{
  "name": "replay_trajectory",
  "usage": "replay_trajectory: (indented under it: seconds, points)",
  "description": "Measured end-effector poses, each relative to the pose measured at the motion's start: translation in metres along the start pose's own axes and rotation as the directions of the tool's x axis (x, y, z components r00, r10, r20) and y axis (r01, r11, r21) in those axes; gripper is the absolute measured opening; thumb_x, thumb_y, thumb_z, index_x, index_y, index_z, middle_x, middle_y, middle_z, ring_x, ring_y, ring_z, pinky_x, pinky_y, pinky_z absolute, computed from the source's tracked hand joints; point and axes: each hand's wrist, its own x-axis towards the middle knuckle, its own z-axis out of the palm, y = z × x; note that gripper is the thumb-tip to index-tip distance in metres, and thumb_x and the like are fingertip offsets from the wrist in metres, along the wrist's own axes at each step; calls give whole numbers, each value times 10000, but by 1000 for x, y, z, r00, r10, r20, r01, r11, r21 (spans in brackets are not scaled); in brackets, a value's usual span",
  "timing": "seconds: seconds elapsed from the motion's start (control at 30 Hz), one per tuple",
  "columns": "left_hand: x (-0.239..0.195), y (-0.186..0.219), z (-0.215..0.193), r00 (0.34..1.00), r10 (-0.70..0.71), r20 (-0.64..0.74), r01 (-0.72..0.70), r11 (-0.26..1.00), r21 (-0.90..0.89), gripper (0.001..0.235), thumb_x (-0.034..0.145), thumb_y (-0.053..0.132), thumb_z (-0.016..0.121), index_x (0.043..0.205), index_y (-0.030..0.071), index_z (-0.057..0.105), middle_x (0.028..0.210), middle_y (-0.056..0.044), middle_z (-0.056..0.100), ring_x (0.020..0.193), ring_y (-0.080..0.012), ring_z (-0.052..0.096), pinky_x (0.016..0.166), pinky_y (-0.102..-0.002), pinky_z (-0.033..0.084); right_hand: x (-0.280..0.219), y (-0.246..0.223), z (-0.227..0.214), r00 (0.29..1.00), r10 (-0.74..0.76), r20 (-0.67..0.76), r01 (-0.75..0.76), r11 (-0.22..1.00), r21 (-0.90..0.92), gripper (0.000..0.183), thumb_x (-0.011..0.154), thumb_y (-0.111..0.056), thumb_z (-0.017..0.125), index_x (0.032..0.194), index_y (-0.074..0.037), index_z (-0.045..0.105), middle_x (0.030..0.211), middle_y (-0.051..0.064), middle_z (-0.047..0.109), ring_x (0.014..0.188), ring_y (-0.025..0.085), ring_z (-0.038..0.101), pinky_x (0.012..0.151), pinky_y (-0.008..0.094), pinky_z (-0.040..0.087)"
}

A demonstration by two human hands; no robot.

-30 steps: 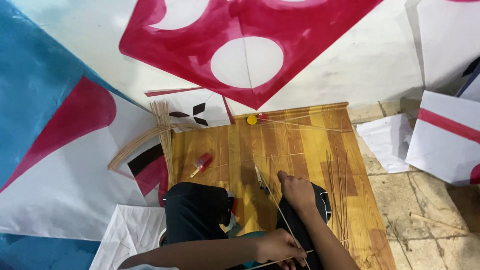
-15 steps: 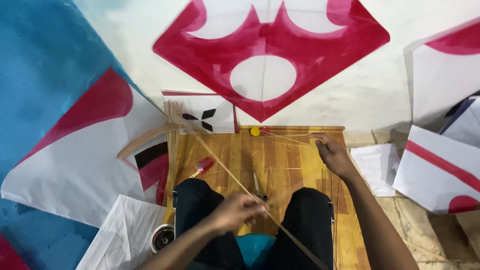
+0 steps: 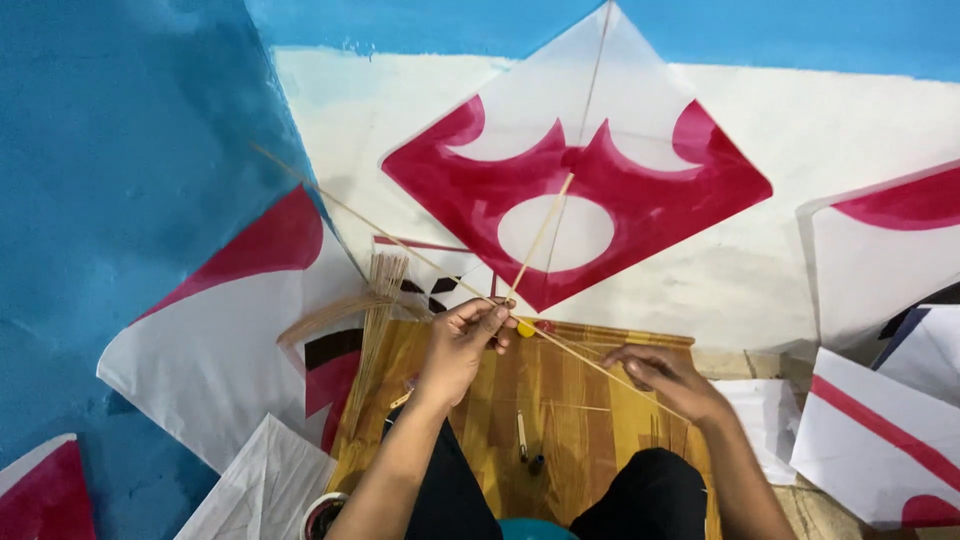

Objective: Assembling a kite frame by tying wooden sticks together with string

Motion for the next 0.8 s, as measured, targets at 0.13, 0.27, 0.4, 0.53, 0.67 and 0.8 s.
replay_trajectory:
  seconds: [0.13,0.27,0.4,0.53,0.67,0.8]
  points:
    - [3,20,4,999,37,-30,-38,999,-30,188,964,135,706,998,-46,745,860,-161,741,618,-137,663,571,-267,605,-18,48,-56,951,264,-162,-273,961,-34,623,816,-374,733,1224,96,697,1093,369,703,1065,513,664,910,587,496]
    - [17,45,11,990,129,-50,-133,988,-85,178,968,143,701,958,-31,732,855,-175,732,596,-141,651,541,-249,585,-36,88,-112,932,94,-350,-8,971,239,493,913,-289,601,1217,98,638,980,165,440,910,368,472,779,520,404]
    - [31,73,31,970,239,-51,-244,954,-175,176,974,126,692,989,-48,712,862,-192,717,573,-131,634,510,-236,573,-32,88,-114,890,-146,-433,310,889,337,434,997,-282,458,1303,3,575,797,-42,162,603,121,240,546,295,269]
    - [40,70,50,961,276,-12,-272,939,-211,225,969,119,699,1079,-77,707,866,-210,720,577,-136,635,509,-263,572,-17,66,-82,858,-151,-491,354,866,353,455,990,-299,492,1348,-20,509,771,-75,174,601,74,244,545,256,250]
    - [35,48,56,973,229,10,-222,951,-216,273,975,129,691,1146,-84,696,874,-210,717,592,-144,637,528,-261,579,-3,61,-42,864,-187,-468,327,914,240,439,960,-162,516,1372,-12,514,741,-59,260,587,72,324,515,226,297]
    - [29,24,54,985,172,2,-167,960,-226,282,972,135,698,1141,-91,695,872,-210,727,587,-148,633,535,-270,580,10,46,3,858,-293,-421,412,883,225,473,935,-81,568,1396,4,508,763,-55,293,586,51,347,516,208,308]
